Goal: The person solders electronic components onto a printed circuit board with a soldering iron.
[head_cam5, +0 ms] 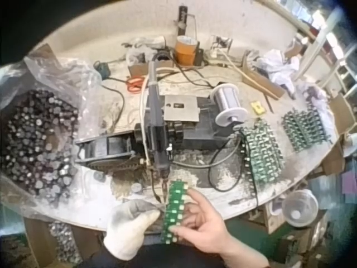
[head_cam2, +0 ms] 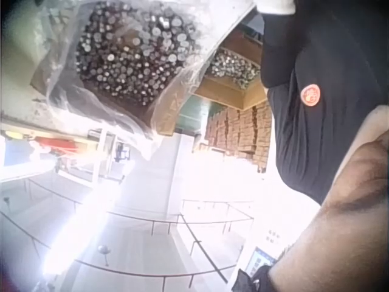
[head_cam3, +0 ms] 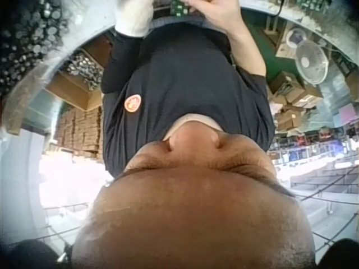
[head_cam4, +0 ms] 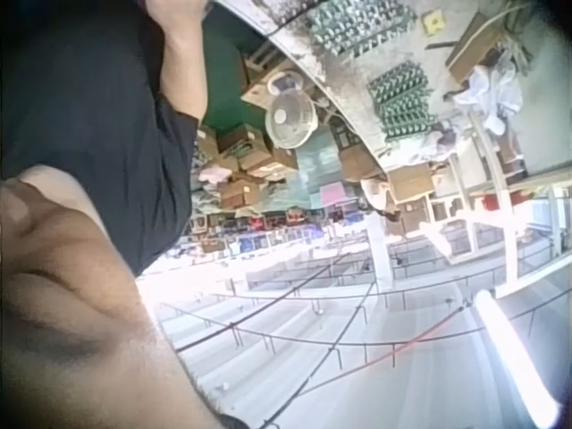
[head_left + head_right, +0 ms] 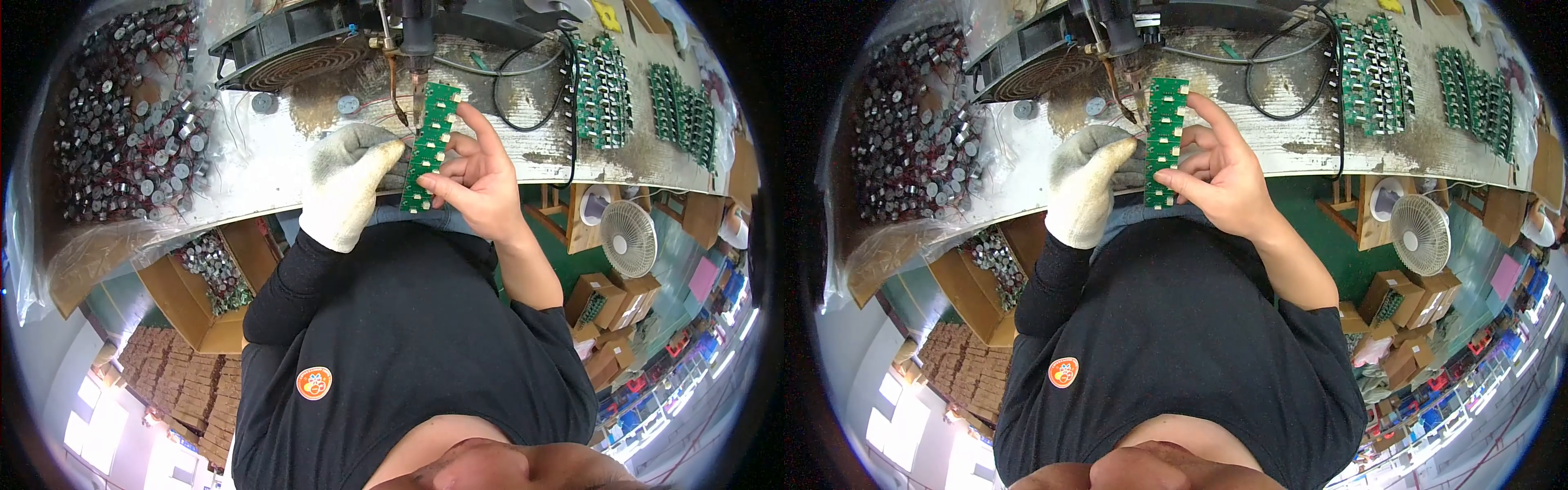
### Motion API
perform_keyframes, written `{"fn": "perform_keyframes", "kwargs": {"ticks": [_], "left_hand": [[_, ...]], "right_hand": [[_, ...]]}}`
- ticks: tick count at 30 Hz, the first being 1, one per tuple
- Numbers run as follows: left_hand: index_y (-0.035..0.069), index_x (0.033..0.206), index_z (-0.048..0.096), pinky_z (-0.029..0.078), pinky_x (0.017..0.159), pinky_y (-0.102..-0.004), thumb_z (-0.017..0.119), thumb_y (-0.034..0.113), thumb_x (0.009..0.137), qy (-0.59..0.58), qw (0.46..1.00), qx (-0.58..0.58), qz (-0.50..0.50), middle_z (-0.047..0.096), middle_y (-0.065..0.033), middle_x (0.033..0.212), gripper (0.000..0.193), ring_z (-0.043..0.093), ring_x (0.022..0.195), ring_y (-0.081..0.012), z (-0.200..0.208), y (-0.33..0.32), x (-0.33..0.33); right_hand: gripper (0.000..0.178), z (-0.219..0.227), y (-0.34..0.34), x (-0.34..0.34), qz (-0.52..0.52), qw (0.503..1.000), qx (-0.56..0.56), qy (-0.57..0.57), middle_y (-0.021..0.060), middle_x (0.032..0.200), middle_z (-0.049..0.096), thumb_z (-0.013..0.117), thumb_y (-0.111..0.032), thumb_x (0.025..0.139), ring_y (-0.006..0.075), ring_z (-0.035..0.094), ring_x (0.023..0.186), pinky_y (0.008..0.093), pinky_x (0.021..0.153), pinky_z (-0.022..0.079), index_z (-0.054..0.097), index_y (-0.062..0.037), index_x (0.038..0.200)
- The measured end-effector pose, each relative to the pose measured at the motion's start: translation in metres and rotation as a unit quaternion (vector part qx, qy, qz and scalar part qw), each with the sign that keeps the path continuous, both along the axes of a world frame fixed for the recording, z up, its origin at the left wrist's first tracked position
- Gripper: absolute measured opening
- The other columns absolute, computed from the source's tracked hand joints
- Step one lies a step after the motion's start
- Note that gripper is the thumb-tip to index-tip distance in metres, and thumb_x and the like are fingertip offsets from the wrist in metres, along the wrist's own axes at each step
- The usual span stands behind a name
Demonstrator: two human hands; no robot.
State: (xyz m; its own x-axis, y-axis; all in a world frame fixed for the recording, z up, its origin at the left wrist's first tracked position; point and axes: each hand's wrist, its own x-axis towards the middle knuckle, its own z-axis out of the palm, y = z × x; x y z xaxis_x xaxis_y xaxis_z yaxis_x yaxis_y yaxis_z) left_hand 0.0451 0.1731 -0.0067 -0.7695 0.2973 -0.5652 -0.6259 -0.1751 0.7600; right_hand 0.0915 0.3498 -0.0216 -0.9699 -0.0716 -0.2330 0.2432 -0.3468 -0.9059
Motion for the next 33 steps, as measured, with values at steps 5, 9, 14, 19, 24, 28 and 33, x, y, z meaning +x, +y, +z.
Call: {"fn": "perform_keyframes", "kwargs": {"ticks": [5,9,14,19,24,28,33], "left_hand": [[-0.002,0.099,0.060,0.052,0.067,-0.0259,0.062,0.012,0.088,-0.009,1.000,-0.016,0.015,0.065,-0.0077,0.089,0.017,0.063,0.077,-0.0129,0.004,0.003,0.000],[-0.003,0.099,0.060,0.052,0.067,-0.0258,0.062,0.011,0.088,-0.012,1.000,-0.004,0.009,0.065,-0.0077,0.088,0.018,0.063,0.077,-0.0128,-0.002,0.003,0.004],[-0.004,0.096,0.061,0.051,0.068,-0.0252,0.062,0.010,0.088,0.008,1.000,-0.026,0.004,0.065,-0.0081,0.087,0.016,0.063,0.077,-0.0129,-0.006,0.003,0.006],[-0.004,0.096,0.060,0.051,0.068,-0.0251,0.062,0.009,0.088,0.019,0.999,-0.022,0.024,0.065,-0.0081,0.086,0.016,0.063,0.076,-0.0129,-0.005,0.005,0.009],[-0.004,0.094,0.059,0.051,0.066,-0.0251,0.064,0.009,0.087,0.028,0.999,-0.037,0.022,0.065,-0.0081,0.084,0.016,0.062,0.076,-0.0125,-0.005,0.007,0.007],[-0.004,0.093,0.059,0.051,0.065,-0.0251,0.064,0.010,0.086,0.038,0.998,-0.048,0.021,0.064,-0.0078,0.083,0.016,0.062,0.074,-0.0119,-0.005,0.009,0.007],[-0.003,0.090,0.061,0.049,0.063,-0.0243,0.064,0.010,0.085,0.055,0.997,-0.056,0.020,0.063,-0.0056,0.080,0.014,0.060,0.072,-0.0105,-0.002,0.011,0.005]], "right_hand": [[0.083,0.001,0.001,0.000,-0.002,1.000,0.002,0.005,0.0156,0.108,0.059,0.065,0.009,0.079,0.0132,0.063,0.074,0.0228,0.056,0.052,0.020,-0.0079,0.146],[0.082,-0.002,0.002,0.004,0.001,1.000,0.024,0.007,0.0157,0.107,0.059,0.066,0.009,0.079,0.0129,0.063,0.074,0.0226,0.056,0.052,0.020,-0.0072,0.145],[0.081,-0.002,0.002,0.007,0.005,0.999,0.034,0.002,0.0154,0.104,0.060,0.066,0.008,0.079,0.0129,0.063,0.074,0.0224,0.056,0.052,0.021,-0.0069,0.145],[0.081,-0.001,0.001,0.008,0.007,1.000,0.031,0.002,0.0153,0.103,0.061,0.066,0.008,0.079,0.0126,0.063,0.072,0.0224,0.055,0.051,0.021,-0.0064,0.145],[0.082,0.000,0.001,0.008,0.010,1.000,0.028,0.001,0.0154,0.102,0.061,0.066,0.008,0.079,0.0128,0.063,0.072,0.0224,0.055,0.051,0.021,-0.0064,0.145],[0.082,0.001,0.000,0.007,0.005,1.000,0.014,-0.002,0.0150,0.102,0.061,0.066,0.009,0.079,0.0128,0.063,0.072,0.0224,0.055,0.051,0.021,-0.0065,0.145],[0.082,0.004,0.002,0.006,0.008,1.000,0.016,0.002,0.0146,0.101,0.061,0.066,0.009,0.079,0.0128,0.063,0.071,0.0223,0.055,0.051,0.021,-0.0064,0.145]]}}
